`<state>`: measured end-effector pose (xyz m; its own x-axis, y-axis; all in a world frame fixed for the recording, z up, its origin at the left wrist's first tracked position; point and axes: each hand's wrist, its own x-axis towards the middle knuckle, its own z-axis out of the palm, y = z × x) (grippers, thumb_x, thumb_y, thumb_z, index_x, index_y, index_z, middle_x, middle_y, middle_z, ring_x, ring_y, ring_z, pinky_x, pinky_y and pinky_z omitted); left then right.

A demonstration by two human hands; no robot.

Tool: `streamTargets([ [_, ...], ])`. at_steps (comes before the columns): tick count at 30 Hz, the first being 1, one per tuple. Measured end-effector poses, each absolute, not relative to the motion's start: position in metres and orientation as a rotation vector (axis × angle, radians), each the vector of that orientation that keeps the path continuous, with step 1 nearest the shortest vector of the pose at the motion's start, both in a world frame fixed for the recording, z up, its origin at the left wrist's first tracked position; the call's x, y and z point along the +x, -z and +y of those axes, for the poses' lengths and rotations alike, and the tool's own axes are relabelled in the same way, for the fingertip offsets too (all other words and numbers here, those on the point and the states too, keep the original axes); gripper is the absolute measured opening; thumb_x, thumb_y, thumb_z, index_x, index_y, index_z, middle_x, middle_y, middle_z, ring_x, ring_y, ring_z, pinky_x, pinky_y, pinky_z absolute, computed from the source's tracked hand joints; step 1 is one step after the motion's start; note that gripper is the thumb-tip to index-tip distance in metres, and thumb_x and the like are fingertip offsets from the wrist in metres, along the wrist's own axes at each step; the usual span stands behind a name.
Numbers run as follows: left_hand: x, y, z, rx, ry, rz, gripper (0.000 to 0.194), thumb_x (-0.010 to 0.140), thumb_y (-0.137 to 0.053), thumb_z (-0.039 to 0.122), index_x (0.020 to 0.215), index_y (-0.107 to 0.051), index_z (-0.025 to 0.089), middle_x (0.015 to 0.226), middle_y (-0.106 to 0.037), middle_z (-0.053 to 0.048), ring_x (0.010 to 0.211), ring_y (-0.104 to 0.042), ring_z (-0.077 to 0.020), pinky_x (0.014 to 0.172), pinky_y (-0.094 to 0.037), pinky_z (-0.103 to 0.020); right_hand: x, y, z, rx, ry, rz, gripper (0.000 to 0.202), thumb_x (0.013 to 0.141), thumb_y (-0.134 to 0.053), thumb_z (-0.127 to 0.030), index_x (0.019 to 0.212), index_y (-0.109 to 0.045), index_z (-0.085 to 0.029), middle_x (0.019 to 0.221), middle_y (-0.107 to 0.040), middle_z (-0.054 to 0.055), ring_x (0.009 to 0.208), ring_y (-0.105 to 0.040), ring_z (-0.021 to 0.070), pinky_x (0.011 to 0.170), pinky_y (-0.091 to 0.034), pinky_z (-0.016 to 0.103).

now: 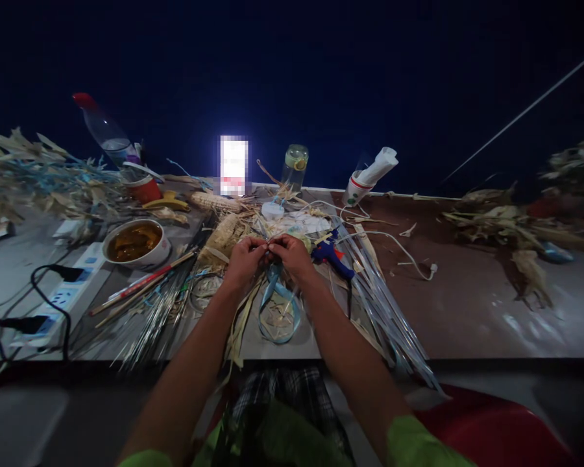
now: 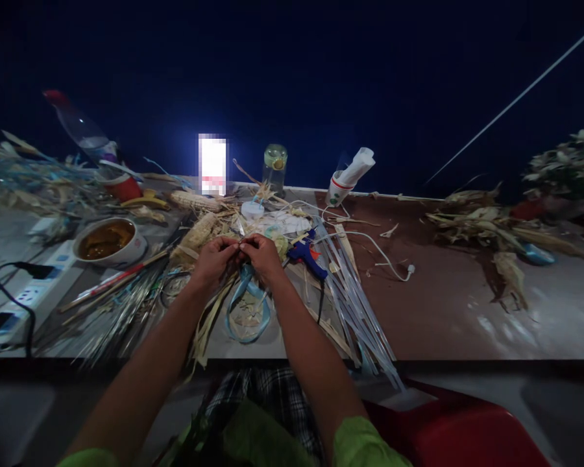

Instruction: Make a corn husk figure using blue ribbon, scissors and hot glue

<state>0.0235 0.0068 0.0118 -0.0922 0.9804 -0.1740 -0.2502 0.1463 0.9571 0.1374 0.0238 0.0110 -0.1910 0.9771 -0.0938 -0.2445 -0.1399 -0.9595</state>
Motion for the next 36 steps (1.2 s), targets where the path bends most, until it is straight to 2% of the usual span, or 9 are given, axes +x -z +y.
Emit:
streamTargets([
  [5, 0.023, -0.014, 0.006, 0.837, -1.262, 1.141, 0.024, 0.061, -0.069, 0.026, 0.074, -0.053, 0.014, 0.055, -0.058, 0.001, 0.046, -0.050, -0.0076, 0.044, -0.033, -0.018, 0.138, -0.012, 0.024, -1.011, -1.539, -1.074, 0.012, 0.061, -0.061, -0.025, 0.069, -0.055, -0.019, 0.051, -0.055, -0.007, 0.045, -0.051, 0.0085, 0.048, -0.044, 0.022],
  [22, 0.028, -0.011, 0.005, 0.901, -1.318, 1.196, 0.017, 0.062, -0.067, 0.024, 0.070, -0.055, 0.015, 0.053, -0.056, 0.002, 0.047, -0.051, -0.0090, 0.047, -0.037, -0.020, 0.138, -0.009, 0.023, -1.001, -1.464, -1.163, 0.013, 0.065, -0.058, -0.028, 0.075, -0.055, -0.019, 0.058, -0.054, -0.008, 0.047, -0.049, 0.0075, 0.049, -0.042, 0.022],
  [28, 0.027, -0.015, 0.004, 0.893, -1.308, 1.157, 0.019, 0.063, -0.067, 0.023, 0.074, -0.055, 0.014, 0.056, -0.056, 0.003, 0.046, -0.049, -0.0071, 0.046, -0.036, -0.019, 0.138, -0.015, 0.022, -0.965, -1.492, -1.088, 0.014, 0.063, -0.060, -0.027, 0.073, -0.055, -0.019, 0.059, -0.053, -0.008, 0.047, -0.047, 0.0058, 0.047, -0.040, 0.020],
  [32, 0.027, -0.020, 0.001, 0.881, -1.290, 1.069, 0.019, 0.065, -0.067, 0.027, 0.072, -0.055, 0.014, 0.055, -0.055, 0.003, 0.046, -0.049, -0.0066, 0.049, -0.038, -0.019, 0.140, -0.017, 0.022, -0.975, -1.550, -1.010, 0.020, 0.060, -0.064, -0.030, 0.074, -0.056, -0.019, 0.058, -0.053, -0.007, 0.048, -0.046, 0.0060, 0.047, -0.041, 0.020],
  [36, 0.026, -0.022, 0.000, 0.862, -1.265, 1.014, 0.023, 0.066, -0.068, 0.031, 0.067, -0.052, 0.014, 0.055, -0.054, 0.002, 0.043, -0.045, -0.0050, 0.045, -0.034, -0.018, 0.141, -0.019, 0.021, -0.960, -1.572, -1.022, 0.020, 0.060, -0.066, -0.030, 0.074, -0.058, -0.018, 0.056, -0.053, -0.007, 0.048, -0.046, 0.0054, 0.048, -0.041, 0.019],
])
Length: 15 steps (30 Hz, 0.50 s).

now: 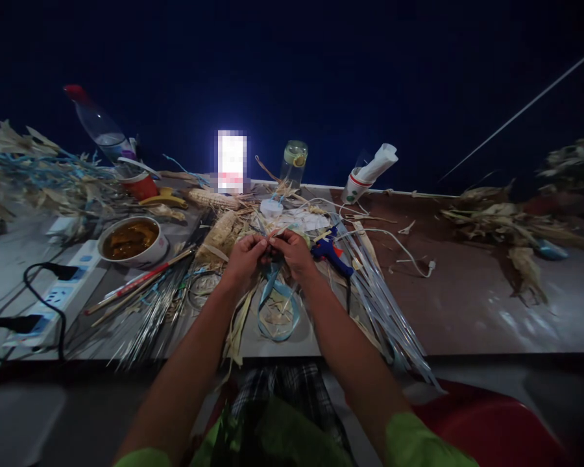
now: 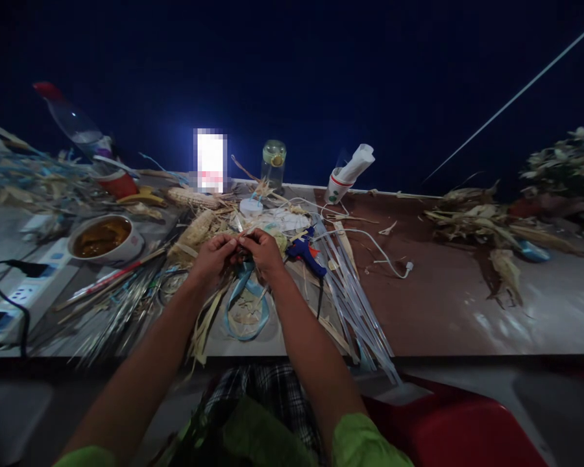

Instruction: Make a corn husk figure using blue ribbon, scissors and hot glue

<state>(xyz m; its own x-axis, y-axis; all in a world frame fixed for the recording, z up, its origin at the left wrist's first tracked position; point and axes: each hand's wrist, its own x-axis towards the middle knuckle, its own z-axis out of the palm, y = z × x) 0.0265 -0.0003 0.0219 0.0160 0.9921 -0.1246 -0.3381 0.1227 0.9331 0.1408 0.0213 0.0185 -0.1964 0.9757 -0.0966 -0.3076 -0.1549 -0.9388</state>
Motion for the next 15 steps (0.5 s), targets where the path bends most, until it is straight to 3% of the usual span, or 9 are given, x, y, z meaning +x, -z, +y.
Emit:
streamTargets([
  [15, 0.0264, -0.0133, 0.0027, 0.916, -1.269, 1.076, 0.022, 0.069, -0.065, 0.033, 0.068, -0.053, 0.015, 0.057, -0.056, 0.002, 0.043, -0.043, -0.0051, 0.043, -0.031, -0.018, 0.1402, -0.0125, 0.0239, -0.923, -1.536, -1.050, 0.016, 0.063, -0.065, -0.028, 0.070, -0.056, -0.017, 0.054, -0.051, -0.007, 0.047, -0.045, 0.0054, 0.046, -0.038, 0.019],
])
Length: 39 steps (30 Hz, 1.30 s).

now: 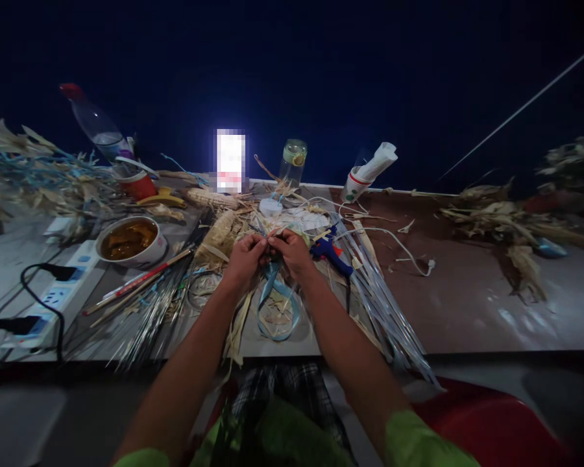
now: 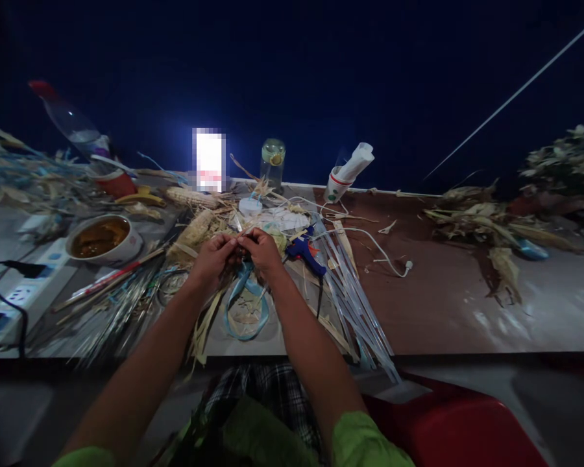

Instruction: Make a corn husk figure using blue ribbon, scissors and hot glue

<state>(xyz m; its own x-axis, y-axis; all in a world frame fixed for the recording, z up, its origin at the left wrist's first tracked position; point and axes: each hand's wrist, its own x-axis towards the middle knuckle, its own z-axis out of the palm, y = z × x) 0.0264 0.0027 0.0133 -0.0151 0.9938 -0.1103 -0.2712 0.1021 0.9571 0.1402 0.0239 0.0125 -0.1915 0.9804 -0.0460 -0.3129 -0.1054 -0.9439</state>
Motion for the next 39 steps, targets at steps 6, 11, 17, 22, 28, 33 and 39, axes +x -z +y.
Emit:
streamTargets([
  [6, 0.026, -0.013, 0.003, 0.929, -1.266, 1.065, 0.023, 0.068, -0.067, 0.033, 0.068, -0.053, 0.014, 0.056, -0.055, 0.002, 0.043, -0.044, -0.0051, 0.043, -0.032, -0.018, 0.141, -0.017, 0.022, -0.961, -1.520, -1.071, 0.014, 0.063, -0.063, -0.028, 0.069, -0.056, -0.017, 0.055, -0.051, -0.007, 0.048, -0.043, 0.0050, 0.047, -0.037, 0.018],
  [11, 0.025, -0.015, 0.002, 0.881, -1.272, 1.020, 0.024, 0.067, -0.068, 0.034, 0.069, -0.054, 0.014, 0.057, -0.057, 0.002, 0.042, -0.044, -0.0046, 0.044, -0.036, -0.018, 0.140, -0.017, 0.023, -0.927, -1.578, -1.035, 0.021, 0.062, -0.064, -0.028, 0.079, -0.060, -0.016, 0.054, -0.052, -0.007, 0.047, -0.045, 0.0062, 0.047, -0.040, 0.020],
  [17, 0.026, -0.020, 0.001, 0.788, -1.264, 1.018, 0.021, 0.068, -0.067, 0.030, 0.070, -0.052, 0.014, 0.054, -0.055, 0.003, 0.039, -0.041, -0.0032, 0.042, -0.035, -0.016, 0.140, -0.013, 0.024, -0.853, -1.607, -1.015, 0.032, 0.061, -0.065, -0.024, 0.092, -0.059, -0.017, 0.056, -0.054, -0.008, 0.049, -0.050, 0.0068, 0.049, -0.044, 0.021],
  [22, 0.025, -0.026, 0.000, 0.680, -1.263, 0.994, 0.021, 0.071, -0.064, 0.030, 0.070, -0.049, 0.016, 0.050, -0.048, 0.006, 0.037, -0.039, -0.0031, 0.039, -0.033, -0.015, 0.141, -0.016, 0.025, -0.818, -1.590, -1.015, 0.028, 0.060, -0.063, -0.018, 0.087, -0.060, -0.018, 0.072, -0.059, -0.005, 0.050, -0.051, 0.0050, 0.049, -0.044, 0.020],
  [28, 0.025, -0.033, -0.003, 0.621, -1.230, 0.929, 0.022, 0.075, -0.061, 0.032, 0.071, -0.045, 0.017, 0.046, -0.040, 0.009, 0.032, -0.031, -0.0030, 0.036, -0.030, -0.016, 0.144, -0.019, 0.023, -0.861, -1.528, -0.960, 0.020, 0.065, -0.058, -0.017, 0.084, -0.061, -0.018, 0.068, -0.057, -0.005, 0.050, -0.048, 0.0042, 0.049, -0.041, 0.019],
  [33, 0.029, -0.029, -0.002, 0.679, -1.210, 0.953, 0.022, 0.074, -0.062, 0.032, 0.074, -0.047, 0.017, 0.046, -0.042, 0.009, 0.031, -0.031, -0.0026, 0.037, -0.030, -0.016, 0.144, -0.021, 0.023, -0.848, -1.468, -0.968, 0.020, 0.072, -0.060, -0.035, 0.083, -0.063, -0.019, 0.066, -0.056, -0.004, 0.051, -0.048, 0.0048, 0.052, -0.039, 0.020],
  [39, 0.032, -0.023, -0.003, 0.901, -1.173, 0.972, 0.020, 0.075, -0.060, 0.034, 0.078, -0.051, 0.017, 0.045, -0.046, 0.007, 0.033, -0.035, -0.0038, 0.037, -0.028, -0.015, 0.147, -0.022, 0.027, -0.997, -1.289, -1.047, 0.019, 0.070, -0.062, -0.037, 0.070, -0.062, -0.018, 0.058, -0.052, -0.005, 0.050, -0.044, 0.0053, 0.052, -0.035, 0.020],
])
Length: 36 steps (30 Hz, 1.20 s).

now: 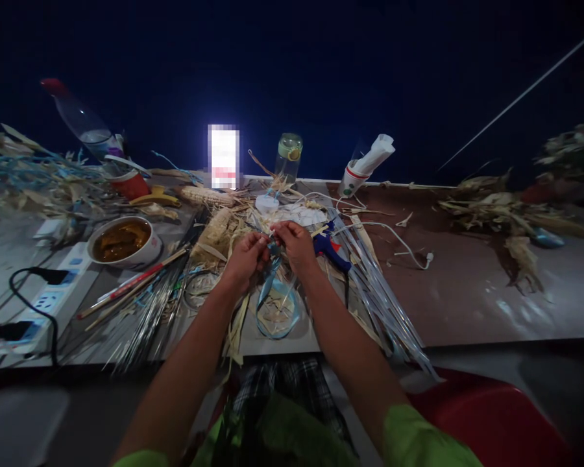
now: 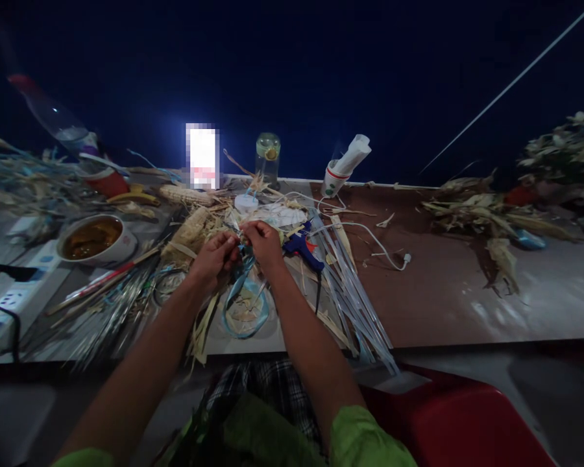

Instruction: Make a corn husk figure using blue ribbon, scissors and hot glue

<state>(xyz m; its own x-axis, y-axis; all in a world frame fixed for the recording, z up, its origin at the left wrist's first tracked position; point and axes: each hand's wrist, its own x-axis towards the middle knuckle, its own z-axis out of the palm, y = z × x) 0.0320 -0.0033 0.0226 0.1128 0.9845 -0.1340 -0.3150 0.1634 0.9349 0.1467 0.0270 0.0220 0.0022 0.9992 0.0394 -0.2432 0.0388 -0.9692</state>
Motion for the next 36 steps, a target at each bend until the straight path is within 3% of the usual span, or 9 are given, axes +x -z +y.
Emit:
streamTargets([
  [4, 0.030, -0.020, -0.002, 0.939, -1.145, 0.931, 0.024, 0.070, -0.065, 0.033, 0.085, -0.056, 0.017, 0.060, -0.059, 0.002, 0.041, -0.045, -0.0060, 0.042, -0.035, -0.018, 0.149, -0.023, 0.027, -1.024, -1.283, -1.072, 0.020, 0.072, -0.059, -0.037, 0.069, -0.063, -0.018, 0.058, -0.054, -0.004, 0.050, -0.043, 0.0060, 0.050, -0.035, 0.020],
  [8, 0.025, -0.018, 0.001, 0.951, -1.164, 0.991, 0.024, 0.062, -0.070, 0.029, 0.080, -0.063, 0.015, 0.073, -0.063, -0.002, 0.049, -0.048, -0.0056, 0.048, -0.038, -0.019, 0.151, -0.024, 0.026, -1.006, -1.324, -1.098, 0.022, 0.072, -0.059, -0.039, 0.072, -0.064, -0.018, 0.059, -0.056, -0.003, 0.051, -0.045, 0.0066, 0.052, -0.037, 0.021],
  [15, 0.023, -0.027, -0.001, 0.971, -1.153, 1.059, 0.020, 0.064, -0.068, 0.029, 0.076, -0.064, 0.013, 0.052, -0.054, 0.002, 0.044, -0.043, -0.0055, 0.042, -0.031, -0.017, 0.150, -0.024, 0.025, -1.006, -1.298, -1.166, 0.024, 0.073, -0.059, -0.041, 0.072, -0.065, -0.018, 0.060, -0.056, -0.002, 0.052, -0.044, 0.0072, 0.053, -0.036, 0.022],
  [24, 0.017, -0.031, 0.001, 0.851, -1.341, 1.100, 0.018, 0.069, -0.064, 0.028, 0.080, -0.057, 0.016, 0.054, -0.053, 0.004, 0.039, -0.040, -0.0038, 0.037, -0.027, -0.016, 0.158, -0.019, 0.030, -1.097, -1.116, -1.194, 0.025, 0.076, -0.054, -0.040, 0.086, -0.064, -0.019, 0.065, -0.055, -0.003, 0.053, -0.046, 0.0080, 0.054, -0.037, 0.023],
  [29, 0.008, -0.026, 0.008, 0.790, -1.536, 1.063, 0.016, 0.069, -0.064, 0.027, 0.077, -0.056, 0.016, 0.053, -0.051, 0.005, 0.040, -0.039, -0.0028, 0.039, -0.028, -0.015, 0.169, -0.010, 0.039, -1.295, -0.740, -1.455, 0.020, 0.077, -0.049, -0.028, 0.084, -0.065, -0.018, 0.079, -0.063, 0.003, 0.075, -0.055, 0.0151, 0.075, -0.043, 0.030],
  [36, 0.003, -0.019, 0.013, 0.767, -1.601, 1.036, 0.015, 0.068, -0.065, 0.027, 0.075, -0.056, 0.017, 0.054, -0.049, 0.005, 0.041, -0.039, -0.0030, 0.040, -0.030, -0.016, 0.157, -0.006, 0.034, -1.344, -0.513, -2.064, 0.029, 0.080, -0.044, -0.016, 0.100, -0.066, -0.017, 0.100, -0.066, 0.008, 0.096, -0.054, 0.0186, 0.090, -0.036, 0.033],
])
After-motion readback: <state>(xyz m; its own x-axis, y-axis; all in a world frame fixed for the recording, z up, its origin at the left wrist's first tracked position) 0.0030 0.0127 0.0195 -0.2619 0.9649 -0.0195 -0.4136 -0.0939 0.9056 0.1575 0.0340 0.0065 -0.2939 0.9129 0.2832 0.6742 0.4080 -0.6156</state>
